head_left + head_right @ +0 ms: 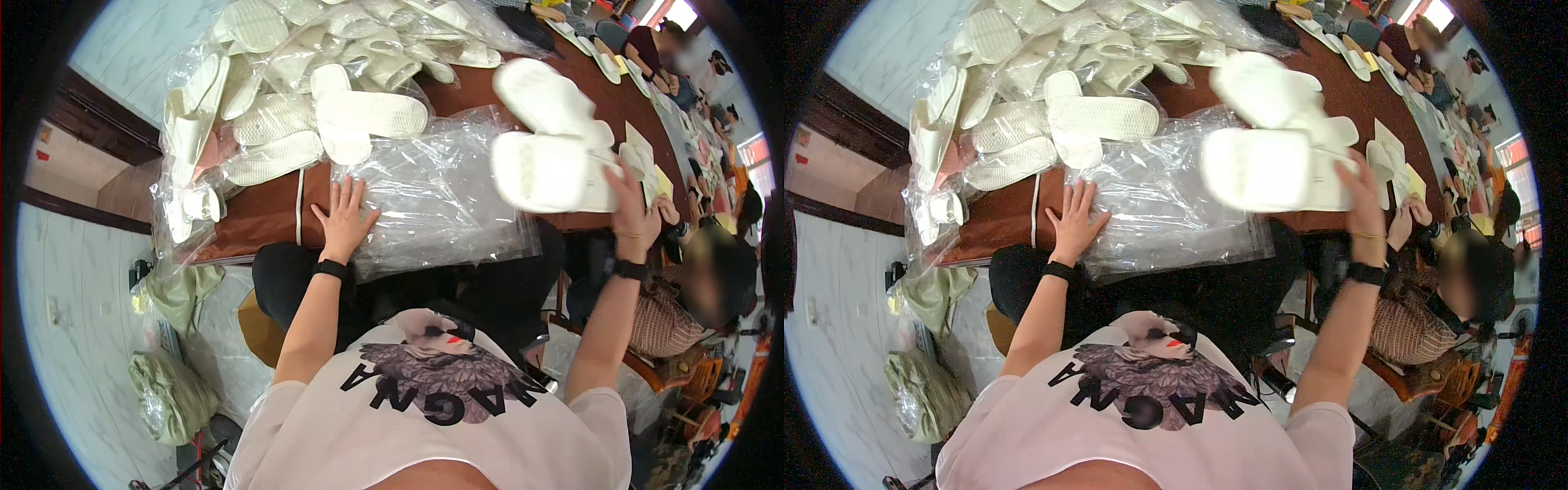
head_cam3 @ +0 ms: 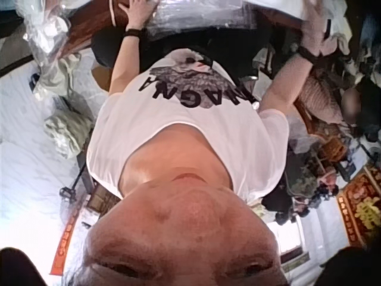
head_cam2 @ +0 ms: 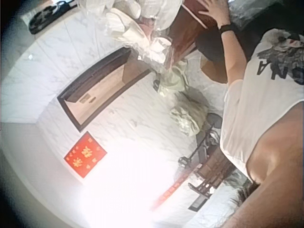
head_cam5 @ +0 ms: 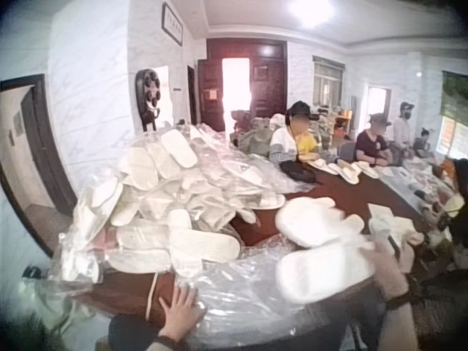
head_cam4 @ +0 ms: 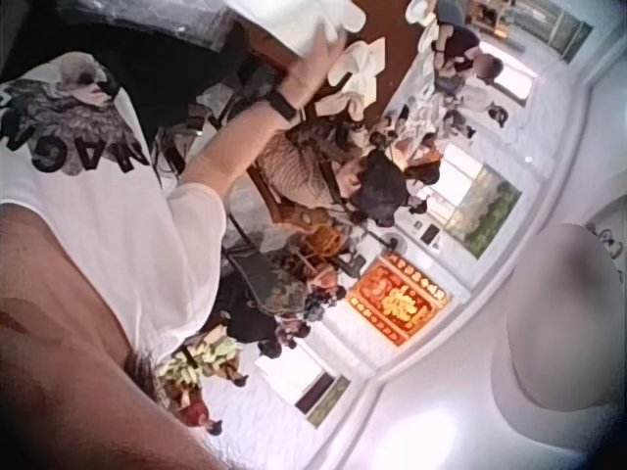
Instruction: Checking and packing white and pink slippers into plastic bags.
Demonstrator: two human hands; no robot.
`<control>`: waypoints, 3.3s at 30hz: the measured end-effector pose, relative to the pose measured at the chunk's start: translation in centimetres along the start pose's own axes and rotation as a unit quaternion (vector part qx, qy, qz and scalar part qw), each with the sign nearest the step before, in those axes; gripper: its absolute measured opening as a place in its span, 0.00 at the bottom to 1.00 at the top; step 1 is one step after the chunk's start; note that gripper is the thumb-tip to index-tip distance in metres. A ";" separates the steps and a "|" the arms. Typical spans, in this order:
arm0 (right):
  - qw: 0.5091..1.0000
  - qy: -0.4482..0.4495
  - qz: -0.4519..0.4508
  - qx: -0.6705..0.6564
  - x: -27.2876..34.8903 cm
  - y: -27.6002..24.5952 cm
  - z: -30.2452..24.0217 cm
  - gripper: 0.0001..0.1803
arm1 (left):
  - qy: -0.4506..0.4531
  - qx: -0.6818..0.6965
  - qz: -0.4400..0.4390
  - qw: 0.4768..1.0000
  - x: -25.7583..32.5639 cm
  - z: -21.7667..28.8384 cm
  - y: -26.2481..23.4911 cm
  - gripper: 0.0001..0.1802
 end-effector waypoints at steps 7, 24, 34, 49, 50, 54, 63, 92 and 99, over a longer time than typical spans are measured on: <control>0.974 0.030 -0.201 0.097 1.5 14.2 14.1 0.25 | 0.014 0.010 -0.015 1.000 -0.6 0.7 0.3 0.41; 0.976 -0.027 -0.136 0.165 0.0 13.7 17.0 0.27 | 0.114 0.137 0.166 0.970 0.2 3.1 -6.6 0.26; 0.894 -0.167 0.051 0.412 -1.4 10.3 12.3 0.17 | 0.226 0.204 0.044 0.952 1.0 7.3 -3.8 0.20; 0.744 0.015 -0.101 0.661 -5.4 8.5 13.7 0.25 | 0.144 0.239 0.138 0.950 0.8 5.2 -6.4 0.02; 0.761 0.085 -0.113 0.633 -5.2 7.6 13.5 0.26 | 0.135 0.238 0.144 0.951 0.8 5.3 -6.4 0.02; 0.842 0.035 -0.022 0.537 -3.6 2.3 13.7 0.29 | 0.119 0.292 0.134 0.940 0.5 5.3 -6.5 0.02; 0.748 -0.257 -0.259 0.555 10.2 19.3 3.1 0.33 | 0.129 0.278 0.161 0.938 0.8 5.6 -7.9 0.03; 0.760 -0.161 -0.079 0.625 -0.6 10.6 8.5 0.24 | -0.107 0.533 0.338 0.768 7.0 -7.3 -21.3 0.04; 0.683 -0.163 -0.077 0.708 -5.1 7.2 11.8 0.21 | -0.196 0.417 0.434 0.774 16.2 -17.7 -21.7 0.05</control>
Point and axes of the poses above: each hand's wrist, its own x-axis away from the middle knuckle, its own y-axis out of the palm, z = x × y, the point moved 5 cm from there along -x, towards the middle knuckle, and after that the axes turned 1 degree about -z, right-handed, at the moved point
